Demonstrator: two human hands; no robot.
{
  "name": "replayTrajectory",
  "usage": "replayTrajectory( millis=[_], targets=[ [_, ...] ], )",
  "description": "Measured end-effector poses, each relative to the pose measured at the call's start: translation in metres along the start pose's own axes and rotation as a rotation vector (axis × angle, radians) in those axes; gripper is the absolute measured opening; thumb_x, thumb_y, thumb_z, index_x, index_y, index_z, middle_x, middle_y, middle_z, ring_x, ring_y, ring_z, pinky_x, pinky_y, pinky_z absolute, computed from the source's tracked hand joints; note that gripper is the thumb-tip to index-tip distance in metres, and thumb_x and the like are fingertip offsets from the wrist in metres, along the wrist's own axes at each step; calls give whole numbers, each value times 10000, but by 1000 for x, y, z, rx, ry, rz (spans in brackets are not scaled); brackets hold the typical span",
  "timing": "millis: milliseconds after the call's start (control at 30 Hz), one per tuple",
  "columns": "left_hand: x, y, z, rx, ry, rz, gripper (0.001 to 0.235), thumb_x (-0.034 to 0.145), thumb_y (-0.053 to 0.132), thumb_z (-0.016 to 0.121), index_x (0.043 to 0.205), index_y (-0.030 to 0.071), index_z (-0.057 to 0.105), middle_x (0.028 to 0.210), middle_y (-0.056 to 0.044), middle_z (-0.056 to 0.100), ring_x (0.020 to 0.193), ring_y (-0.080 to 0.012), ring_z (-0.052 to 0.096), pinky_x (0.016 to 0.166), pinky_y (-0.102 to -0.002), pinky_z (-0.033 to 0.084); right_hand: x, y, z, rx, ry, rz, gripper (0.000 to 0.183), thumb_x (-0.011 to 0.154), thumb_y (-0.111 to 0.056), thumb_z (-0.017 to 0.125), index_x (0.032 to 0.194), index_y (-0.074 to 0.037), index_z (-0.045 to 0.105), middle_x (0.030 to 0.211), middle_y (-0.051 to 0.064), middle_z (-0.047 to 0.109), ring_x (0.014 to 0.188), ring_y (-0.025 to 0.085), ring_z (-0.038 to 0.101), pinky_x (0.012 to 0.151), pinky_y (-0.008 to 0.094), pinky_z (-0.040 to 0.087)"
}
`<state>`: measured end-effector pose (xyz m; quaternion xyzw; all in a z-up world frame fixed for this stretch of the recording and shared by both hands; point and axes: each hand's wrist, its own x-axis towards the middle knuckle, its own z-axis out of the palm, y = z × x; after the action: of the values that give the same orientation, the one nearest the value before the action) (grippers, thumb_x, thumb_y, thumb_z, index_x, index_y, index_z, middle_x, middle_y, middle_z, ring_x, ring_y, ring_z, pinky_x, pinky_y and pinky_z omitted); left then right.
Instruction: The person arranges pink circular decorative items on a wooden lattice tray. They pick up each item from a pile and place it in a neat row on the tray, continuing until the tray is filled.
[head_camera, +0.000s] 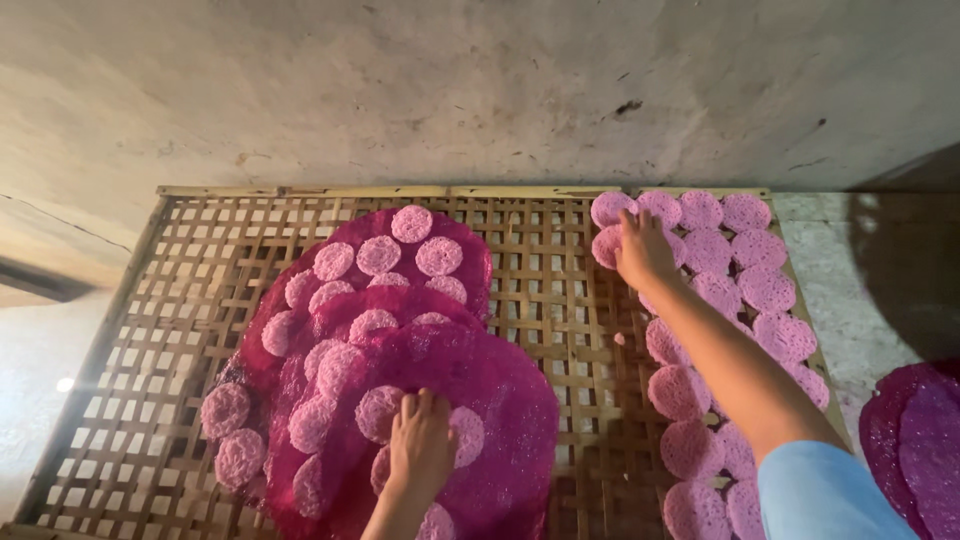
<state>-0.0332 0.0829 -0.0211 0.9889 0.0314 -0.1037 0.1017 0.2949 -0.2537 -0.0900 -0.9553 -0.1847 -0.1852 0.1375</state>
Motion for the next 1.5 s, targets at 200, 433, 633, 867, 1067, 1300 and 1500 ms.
replayTrajectory(
  millis=[200,433,633,867,1067,1300,1500],
  targets=[
    [1,33,-26,-444,-286,-87,399,917,149,699,1237,37,489,983,-116,693,859,-233,710,696,-342,606,-105,-125,-78,1234,-962,240,284,947,-257,650,1080,-7,675,1044,152,735,806,223,754,692,360,683],
    [-1,93,-22,-856,-5,97,348,900,125,688,1226,66,582,1043,-83,674,849,-174,732,635,-279,604,-168,-159,-103,1535,-1050,1168,406,964,-274,556,1308,-58,560,1203,170,671,1099,314,677,895,442,621],
    [-8,-36,-17,-149,456,-461,559,949,378,633,1339,-13,544,1336,-241,542,1188,-391,564,800,-446,584,-86,-38,-43,1102,-574,682,412,931,-94,643,1337,-54,589,1199,185,678,1039,301,682,856,381,619],
    [-8,-86,18,-19,358,-562,551,971,442,567,1294,-4,569,1393,-282,490,1322,-456,445,1049,-580,397,-71,15,11,409,-132,103,493,829,-88,736,1301,-70,595,1208,203,684,1095,389,683,914,423,552],
    [0,-67,-4,-338,148,-557,315,1008,321,585,1182,58,584,1114,-114,672,1035,-277,680,910,-443,587,-74,-53,-41,-219,181,-199,599,705,-42,718,1291,-28,596,1170,201,643,1024,348,683,882,456,589],
    [14,44,-13,-756,-24,-382,186,945,94,555,1119,56,610,955,-87,687,765,-217,700,655,-317,653,-152,-200,-92,1516,-995,460,686,1003,-590,372,1207,-39,726,1095,131,801,1066,178,759,988,314,603],
    [-13,65,-12,-756,230,-71,402,889,255,749,1191,32,605,1125,-118,672,918,-225,711,831,-319,638,-155,-175,-112,1674,-741,997,380,985,-278,674,1235,8,669,1048,175,700,916,260,658,829,374,550]
  ],
)
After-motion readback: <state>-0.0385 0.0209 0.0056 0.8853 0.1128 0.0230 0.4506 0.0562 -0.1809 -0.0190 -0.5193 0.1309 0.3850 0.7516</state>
